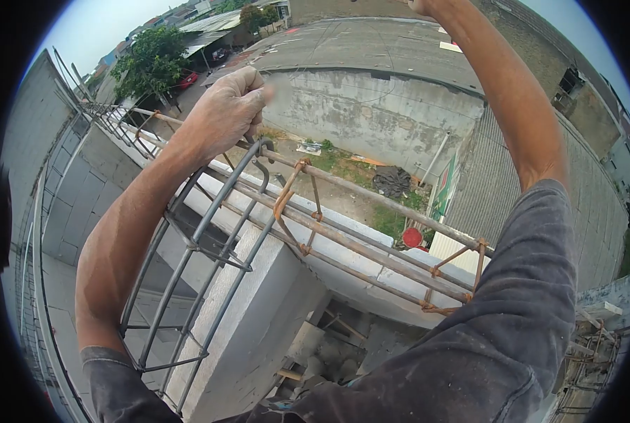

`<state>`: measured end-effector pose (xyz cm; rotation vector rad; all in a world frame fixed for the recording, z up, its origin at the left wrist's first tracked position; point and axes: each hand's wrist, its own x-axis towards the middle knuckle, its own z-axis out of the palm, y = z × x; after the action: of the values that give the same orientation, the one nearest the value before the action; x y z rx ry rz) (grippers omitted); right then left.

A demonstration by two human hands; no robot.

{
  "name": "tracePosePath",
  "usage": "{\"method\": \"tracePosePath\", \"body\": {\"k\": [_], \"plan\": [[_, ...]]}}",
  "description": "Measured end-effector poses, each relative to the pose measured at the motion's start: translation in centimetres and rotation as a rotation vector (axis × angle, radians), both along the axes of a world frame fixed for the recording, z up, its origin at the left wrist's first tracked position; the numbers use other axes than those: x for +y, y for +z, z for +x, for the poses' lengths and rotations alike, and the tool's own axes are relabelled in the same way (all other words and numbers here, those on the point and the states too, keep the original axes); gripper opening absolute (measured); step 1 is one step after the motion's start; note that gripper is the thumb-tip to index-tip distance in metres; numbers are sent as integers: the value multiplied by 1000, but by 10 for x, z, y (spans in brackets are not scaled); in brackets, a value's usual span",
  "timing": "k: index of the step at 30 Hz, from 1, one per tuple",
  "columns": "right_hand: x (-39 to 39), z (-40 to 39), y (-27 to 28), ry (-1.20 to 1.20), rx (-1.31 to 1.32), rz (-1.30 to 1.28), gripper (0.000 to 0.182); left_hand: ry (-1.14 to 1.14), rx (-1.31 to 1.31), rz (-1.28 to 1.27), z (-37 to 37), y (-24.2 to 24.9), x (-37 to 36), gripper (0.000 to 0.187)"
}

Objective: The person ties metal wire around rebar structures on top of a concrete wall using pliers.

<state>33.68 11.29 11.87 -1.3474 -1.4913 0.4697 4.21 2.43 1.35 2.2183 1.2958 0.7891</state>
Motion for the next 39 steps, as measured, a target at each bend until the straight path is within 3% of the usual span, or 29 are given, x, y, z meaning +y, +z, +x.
{"method": "tracePosePath", "body": {"k": [12,15,18,21,23,29,33,36,39], "plan": [[-39,-35,38,149,208,249,40,173,-43,25,-4,-14,21,38],[-60,-37,59,191,268,339,39,125,35,130,-4,-17,21,30],[-88,-30,80,206,311,435,38,-29,-140,-69,-1,-6,2,30],[-119,-13,98,211,349,520,38,-177,-235,-82,-2,-11,5,29],[-141,2,107,200,363,559,38,-218,-152,-115,-3,-6,4,28],[-204,79,134,-22,474,630,43,-263,-153,-142,-2,-4,2,26],[-250,135,136,-121,206,497,53,-273,-176,-171,-2,-6,6,25],[-280,142,120,-151,68,397,55,-278,-235,-199,-4,-7,5,24],[-300,127,94,-137,-269,294,53,-281,-259,-207,-5,-8,8,24]]}}
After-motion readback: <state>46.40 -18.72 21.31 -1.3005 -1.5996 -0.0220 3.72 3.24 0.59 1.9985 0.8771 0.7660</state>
